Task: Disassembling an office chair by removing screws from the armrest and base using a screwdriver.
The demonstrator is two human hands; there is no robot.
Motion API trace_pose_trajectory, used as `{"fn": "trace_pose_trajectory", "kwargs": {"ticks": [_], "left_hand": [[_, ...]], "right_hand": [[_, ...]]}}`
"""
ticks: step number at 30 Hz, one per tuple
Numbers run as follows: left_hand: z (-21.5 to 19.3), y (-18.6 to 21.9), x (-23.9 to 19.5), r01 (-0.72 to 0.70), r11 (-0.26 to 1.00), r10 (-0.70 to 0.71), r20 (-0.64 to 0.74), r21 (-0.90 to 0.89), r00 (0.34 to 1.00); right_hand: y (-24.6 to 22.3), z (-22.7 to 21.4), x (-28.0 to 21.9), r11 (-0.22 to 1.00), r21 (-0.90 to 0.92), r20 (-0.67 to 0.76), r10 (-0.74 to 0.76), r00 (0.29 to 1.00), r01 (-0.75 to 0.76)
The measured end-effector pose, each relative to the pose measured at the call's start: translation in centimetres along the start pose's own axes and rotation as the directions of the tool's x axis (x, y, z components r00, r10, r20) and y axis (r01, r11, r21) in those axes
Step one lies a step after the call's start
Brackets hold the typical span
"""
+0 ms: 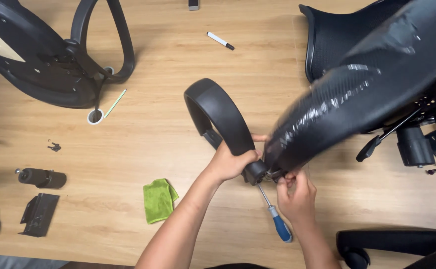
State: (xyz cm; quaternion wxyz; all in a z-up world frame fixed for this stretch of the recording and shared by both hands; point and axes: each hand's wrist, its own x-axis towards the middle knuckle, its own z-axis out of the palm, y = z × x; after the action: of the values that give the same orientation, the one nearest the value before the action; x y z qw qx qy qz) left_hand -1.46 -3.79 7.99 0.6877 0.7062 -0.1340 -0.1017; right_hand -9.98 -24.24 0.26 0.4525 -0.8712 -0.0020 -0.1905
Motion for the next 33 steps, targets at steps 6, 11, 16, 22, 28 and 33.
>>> {"fn": "trace_pose_trajectory", "kwargs": {"ticks": [6, 11, 16, 22, 28, 33], "left_hand": [[1.2, -0.8, -0.4, 0.040, 0.988, -0.044, -0.023, -0.146, 0.999], [0.4, -1.2, 0.3, 0.033, 0.999, -0.030, -0.089, 0.035, 0.996], [-0.7, -1.9, 0.6, 0.082, 0.995, -0.086, -0.069, -0.065, 0.994], [-2.0, -4.9, 0.7, 0.103, 0.983, -0.118, -0.098, -0.150, 0.988], [-3.5, -3.5, -0.1, 0.080, 0.997, -0.079, -0.132, -0.002, 0.988], [-3.6, -4.7, -0.4, 0.053, 0.997, -0.059, -0.122, -0.053, 0.991]], "right_hand": [[1.7, 1.8, -2.3, 0.994, -0.100, -0.069, -0.052, 0.996, 0.045], [1.8, 2.5, -1.5, 0.917, 0.360, 0.024, 0.177, 0.984, -0.174], [2.5, 1.3, -0.4, 0.900, 0.277, 0.148, 0.307, 0.940, -0.338], [-1.6, 3.0, -10.0, 0.996, -0.062, 0.694, 0.086, 0.714, -0.059], [2.6, 6.9, -15.1, 0.731, 0.305, 0.844, -0.505, 0.182, 0.611], [3.7, 7.9, -16.0, 0.615, 0.418, 0.798, -0.600, 0.053, 0.669]]}}
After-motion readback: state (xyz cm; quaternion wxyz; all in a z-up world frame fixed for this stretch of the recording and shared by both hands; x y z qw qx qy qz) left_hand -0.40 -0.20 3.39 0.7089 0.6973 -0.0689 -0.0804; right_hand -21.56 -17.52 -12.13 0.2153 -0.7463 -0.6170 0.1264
